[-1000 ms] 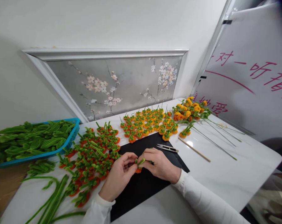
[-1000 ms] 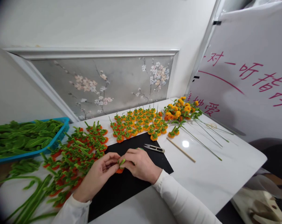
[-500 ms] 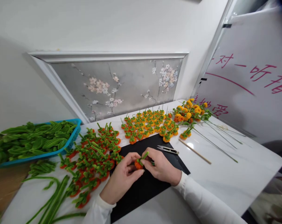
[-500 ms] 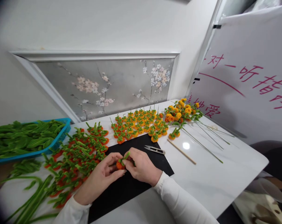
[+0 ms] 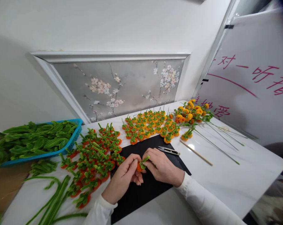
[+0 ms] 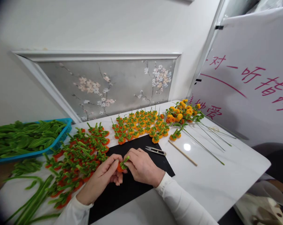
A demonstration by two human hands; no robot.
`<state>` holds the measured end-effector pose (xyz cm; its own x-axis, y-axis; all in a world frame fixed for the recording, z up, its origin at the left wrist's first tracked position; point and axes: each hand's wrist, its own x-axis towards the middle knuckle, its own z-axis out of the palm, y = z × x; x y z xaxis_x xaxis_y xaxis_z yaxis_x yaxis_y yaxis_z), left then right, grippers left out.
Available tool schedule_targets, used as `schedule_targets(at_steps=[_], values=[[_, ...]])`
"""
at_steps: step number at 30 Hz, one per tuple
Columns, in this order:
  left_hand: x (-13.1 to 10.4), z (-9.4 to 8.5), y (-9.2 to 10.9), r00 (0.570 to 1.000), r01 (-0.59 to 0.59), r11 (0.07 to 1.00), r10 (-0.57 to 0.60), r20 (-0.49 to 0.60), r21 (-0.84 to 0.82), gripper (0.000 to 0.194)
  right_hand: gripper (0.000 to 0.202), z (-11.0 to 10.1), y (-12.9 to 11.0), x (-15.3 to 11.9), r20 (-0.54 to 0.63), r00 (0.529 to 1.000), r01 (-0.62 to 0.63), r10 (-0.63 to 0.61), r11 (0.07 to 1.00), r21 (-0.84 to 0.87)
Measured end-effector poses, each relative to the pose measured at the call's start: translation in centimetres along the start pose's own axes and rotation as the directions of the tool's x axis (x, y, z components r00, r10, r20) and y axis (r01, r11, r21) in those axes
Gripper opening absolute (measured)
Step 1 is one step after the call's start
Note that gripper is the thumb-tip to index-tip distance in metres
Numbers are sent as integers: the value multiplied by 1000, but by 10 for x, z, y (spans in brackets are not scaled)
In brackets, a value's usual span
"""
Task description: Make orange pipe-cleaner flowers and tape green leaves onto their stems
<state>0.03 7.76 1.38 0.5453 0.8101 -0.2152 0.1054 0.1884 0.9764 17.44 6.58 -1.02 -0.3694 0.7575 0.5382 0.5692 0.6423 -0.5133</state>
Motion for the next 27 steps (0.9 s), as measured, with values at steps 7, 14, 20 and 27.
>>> schedule_targets(at_steps=[7,14,20,27], values=[[-4,1,7,997,-61,992,66,-40,107,22,11,4,-7,1,-78,997,16,-15,1000,4],[-6,1,9,1000,9,997,-11,-24,-79,27,15,2,-8,0,-71,996,66,-61,996,68],[-6,2,8,997,79,979,-81,0,-187,31,14,-2,-7,0,-97,988,127,-118,987,98],[-6,5,10,981,193,956,-189,39,-219,43,11,-2,-11,-1,-95,990,110,-100,987,114]])
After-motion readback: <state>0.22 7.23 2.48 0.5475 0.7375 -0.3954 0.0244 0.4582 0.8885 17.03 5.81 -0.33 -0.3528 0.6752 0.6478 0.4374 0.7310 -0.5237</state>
